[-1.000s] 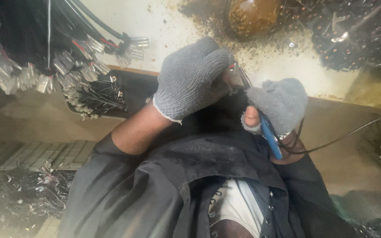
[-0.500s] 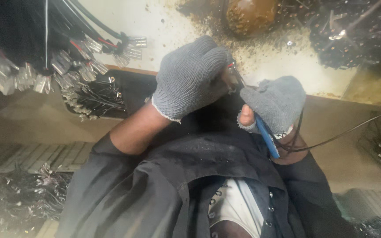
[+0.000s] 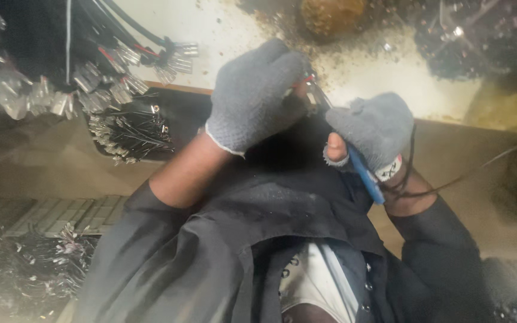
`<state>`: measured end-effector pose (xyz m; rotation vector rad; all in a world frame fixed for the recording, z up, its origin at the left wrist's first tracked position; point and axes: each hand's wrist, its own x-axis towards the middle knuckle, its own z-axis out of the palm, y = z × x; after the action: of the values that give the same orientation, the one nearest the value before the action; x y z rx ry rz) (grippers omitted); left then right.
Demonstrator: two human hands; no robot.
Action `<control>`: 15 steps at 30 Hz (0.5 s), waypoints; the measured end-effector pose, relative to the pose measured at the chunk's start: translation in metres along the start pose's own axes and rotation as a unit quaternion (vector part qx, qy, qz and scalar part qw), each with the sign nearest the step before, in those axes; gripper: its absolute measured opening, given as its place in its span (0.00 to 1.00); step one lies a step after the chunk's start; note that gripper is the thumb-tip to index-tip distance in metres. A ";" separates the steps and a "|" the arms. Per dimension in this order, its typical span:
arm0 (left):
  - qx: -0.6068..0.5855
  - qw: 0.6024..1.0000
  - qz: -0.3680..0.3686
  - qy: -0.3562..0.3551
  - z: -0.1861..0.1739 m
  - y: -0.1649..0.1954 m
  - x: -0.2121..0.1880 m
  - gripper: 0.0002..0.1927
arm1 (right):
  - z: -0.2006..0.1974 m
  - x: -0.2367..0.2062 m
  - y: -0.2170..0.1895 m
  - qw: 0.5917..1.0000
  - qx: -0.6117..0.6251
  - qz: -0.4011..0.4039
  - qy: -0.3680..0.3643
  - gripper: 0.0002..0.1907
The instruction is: The person, wearing fingerless gloves, holds small red and green insulated wires and solders their stripped ends using a soldering iron, working one wire at a time at a cluttered workbench. They reposition each wire in their fingers and apply the hot iron to the exposed conductor, setting finished wires aside on the bench.
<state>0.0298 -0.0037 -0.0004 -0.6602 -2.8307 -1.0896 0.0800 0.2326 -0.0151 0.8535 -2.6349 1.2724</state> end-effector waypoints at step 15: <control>0.001 1.000 0.007 0.009 -0.001 0.004 -0.001 0.09 | 0.006 -0.012 0.001 0.997 0.031 -0.002 0.064 0.09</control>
<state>0.0318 -0.0023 0.0030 -0.6652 -2.8066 -1.0848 0.0903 0.2333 -0.0233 0.7571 -2.5055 1.3671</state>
